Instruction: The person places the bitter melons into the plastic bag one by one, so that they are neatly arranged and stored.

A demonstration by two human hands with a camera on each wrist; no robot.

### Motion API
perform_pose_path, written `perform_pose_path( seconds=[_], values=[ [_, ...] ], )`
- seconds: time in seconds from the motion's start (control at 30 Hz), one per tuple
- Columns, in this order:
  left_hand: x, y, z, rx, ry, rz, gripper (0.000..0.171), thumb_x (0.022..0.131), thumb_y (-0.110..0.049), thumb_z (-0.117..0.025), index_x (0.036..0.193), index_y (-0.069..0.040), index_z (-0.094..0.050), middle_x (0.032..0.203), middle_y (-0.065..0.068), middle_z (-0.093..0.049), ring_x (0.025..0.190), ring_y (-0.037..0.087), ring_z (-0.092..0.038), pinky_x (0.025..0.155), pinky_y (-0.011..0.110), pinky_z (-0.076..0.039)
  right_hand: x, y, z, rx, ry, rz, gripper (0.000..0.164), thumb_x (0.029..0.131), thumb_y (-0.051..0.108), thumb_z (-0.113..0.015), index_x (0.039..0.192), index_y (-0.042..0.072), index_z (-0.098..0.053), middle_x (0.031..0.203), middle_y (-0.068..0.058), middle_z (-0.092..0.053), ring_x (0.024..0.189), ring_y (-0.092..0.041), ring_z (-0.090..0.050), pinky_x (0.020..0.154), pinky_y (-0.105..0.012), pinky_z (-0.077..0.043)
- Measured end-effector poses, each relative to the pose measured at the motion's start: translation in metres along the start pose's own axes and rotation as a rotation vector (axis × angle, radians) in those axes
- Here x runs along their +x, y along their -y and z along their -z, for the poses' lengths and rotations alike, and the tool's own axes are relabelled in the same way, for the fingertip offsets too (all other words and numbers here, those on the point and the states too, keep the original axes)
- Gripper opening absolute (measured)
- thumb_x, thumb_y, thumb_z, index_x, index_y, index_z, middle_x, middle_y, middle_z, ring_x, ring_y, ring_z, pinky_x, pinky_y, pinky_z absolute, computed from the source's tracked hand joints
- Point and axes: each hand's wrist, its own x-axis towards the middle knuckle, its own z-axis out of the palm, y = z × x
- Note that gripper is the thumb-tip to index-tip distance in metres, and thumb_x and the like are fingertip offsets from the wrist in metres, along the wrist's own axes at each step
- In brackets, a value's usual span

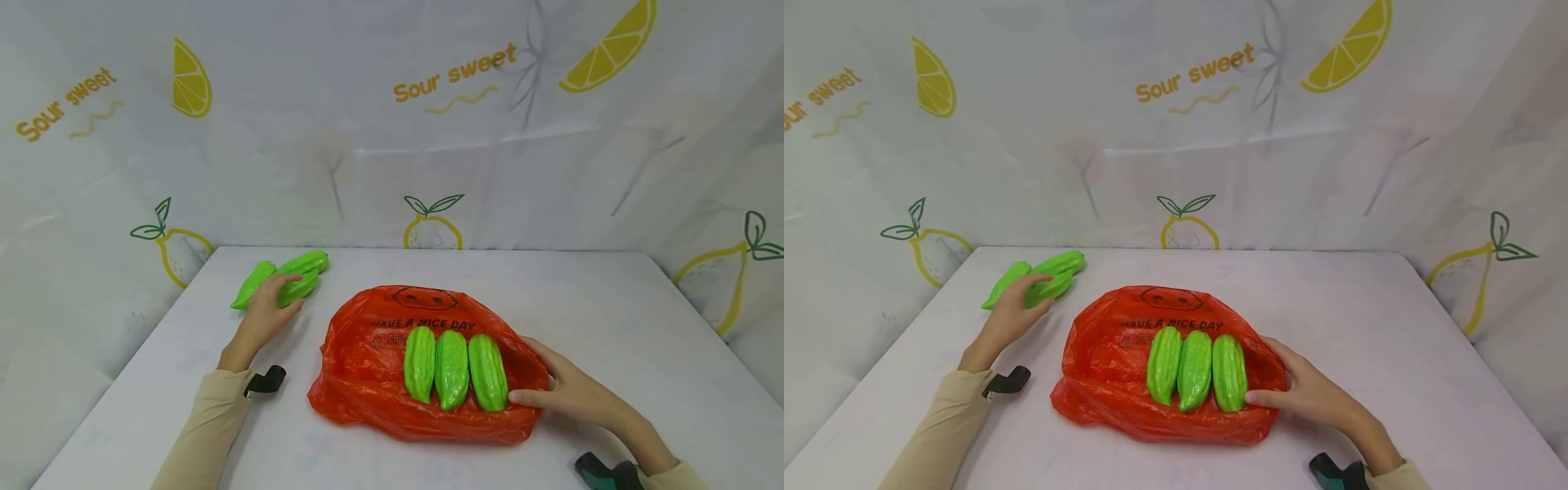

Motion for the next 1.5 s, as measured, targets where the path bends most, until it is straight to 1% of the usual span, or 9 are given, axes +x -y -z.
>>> perform_pose_path(
  seconds=[0.23, 0.5, 0.67, 0.8, 0.97, 1.17, 1.23, 1.43, 1.5],
  values=[
    [-0.0001, 0.0051, -0.0006, 0.034, -0.051, 0.012, 0.041, 0.084, 0.000, -0.070, 0.124, 0.004, -0.061, 0.129, 0.031, -0.056, 0.129, 0.049, -0.046, 0.108, 0.062, -0.035, -0.0014, -0.0013, -0.0003, -0.001, -0.003, -0.022, 0.078, 0.087, 0.030, -0.074, 0.150, 0.008, -0.034, 0.145, -0.021, -0.047, 0.128, -0.043, -0.047, 0.088, -0.058, -0.054],
    [0.0009, 0.0088, 0.0050, 0.033, -0.007, 0.060, 0.048, 0.084, -0.002, -0.070, 0.130, 0.004, -0.057, 0.139, 0.034, -0.045, 0.135, 0.050, -0.039, 0.111, 0.063, -0.031, -0.0017, -0.0008, -0.0008, 0.005, -0.005, -0.012, 0.078, 0.087, 0.028, -0.074, 0.151, 0.008, -0.034, 0.145, -0.021, -0.047, 0.128, -0.043, -0.048, 0.088, -0.058, -0.054],
    [-0.0001, 0.0073, 0.0078, 0.035, 0.022, 0.076, 0.050, 0.086, -0.001, -0.069, 0.133, 0.005, -0.054, 0.139, 0.033, -0.048, 0.136, 0.050, -0.039, 0.112, 0.062, -0.031, -0.0009, -0.0016, -0.0009, -0.007, -0.011, 0.001, 0.076, 0.087, 0.029, -0.074, 0.150, 0.010, -0.035, 0.144, -0.019, -0.049, 0.126, -0.041, -0.049, 0.089, -0.059, -0.054],
    [-0.0002, 0.0055, 0.0078, 0.052, 0.038, 0.104, 0.053, 0.087, -0.003, -0.069, 0.136, 0.004, -0.050, 0.131, 0.032, -0.054, 0.128, 0.049, -0.045, 0.107, 0.062, -0.035, -0.0010, -0.0019, -0.0003, -0.006, -0.012, 0.006, 0.075, 0.087, 0.028, -0.074, 0.150, 0.010, -0.036, 0.143, -0.018, -0.050, 0.124, -0.040, -0.050, 0.089, -0.057, -0.054],
    [0.0012, 0.0038, 0.0050, 0.090, 0.043, 0.104, 0.059, 0.085, -0.008, -0.072, 0.138, 0.004, -0.048, 0.115, 0.031, -0.059, 0.115, 0.049, -0.050, 0.097, 0.061, -0.038, -0.0010, -0.0022, 0.0004, -0.010, -0.012, 0.012, 0.076, 0.087, 0.028, -0.074, 0.150, 0.009, -0.035, 0.144, -0.019, -0.049, 0.126, -0.041, -0.049, 0.089, -0.059, -0.054],
    [0.0003, 0.0045, 0.0035, 0.118, 0.034, 0.125, 0.058, 0.085, -0.008, -0.072, 0.138, 0.003, -0.049, 0.113, 0.031, -0.055, 0.111, 0.050, -0.048, 0.093, 0.060, -0.038, -0.0001, -0.0016, -0.0003, -0.013, -0.008, 0.010, 0.077, 0.087, 0.028, -0.074, 0.150, 0.009, -0.035, 0.144, -0.019, -0.049, 0.127, -0.042, -0.049, 0.091, -0.062, -0.051],
    [-0.0002, 0.0050, 0.0031, 0.118, 0.030, 0.136, 0.058, 0.085, -0.007, -0.071, 0.137, 0.003, -0.050, 0.112, 0.030, -0.053, 0.109, 0.048, -0.048, 0.091, 0.058, -0.038, -0.0004, -0.0011, -0.0003, -0.012, -0.007, 0.011, 0.076, 0.087, 0.028, -0.074, 0.150, 0.010, -0.035, 0.144, -0.019, -0.050, 0.127, -0.038, -0.050, 0.091, -0.061, -0.051],
    [-0.0016, 0.0032, 0.0022, 0.095, 0.047, 0.169, 0.058, 0.085, -0.007, -0.071, 0.138, 0.005, -0.049, 0.103, 0.024, -0.048, 0.098, 0.039, -0.043, 0.081, 0.045, -0.035, -0.0022, -0.0011, -0.0001, -0.008, -0.001, 0.035, 0.074, 0.088, 0.027, -0.074, 0.150, 0.011, -0.036, 0.144, -0.016, -0.051, 0.117, 0.002, -0.051, 0.093, -0.057, -0.051],
    [-0.0016, 0.0022, 0.0015, 0.094, 0.048, 0.179, 0.057, 0.085, -0.007, -0.071, 0.137, 0.005, -0.050, 0.101, 0.024, -0.047, 0.096, 0.037, -0.042, 0.078, 0.042, -0.033, -0.0023, -0.0015, -0.0002, -0.005, 0.000, 0.042, 0.073, 0.088, 0.026, -0.073, 0.150, 0.012, -0.036, 0.143, -0.016, -0.051, 0.115, 0.007, -0.049, 0.094, -0.057, -0.050]
  ],
)
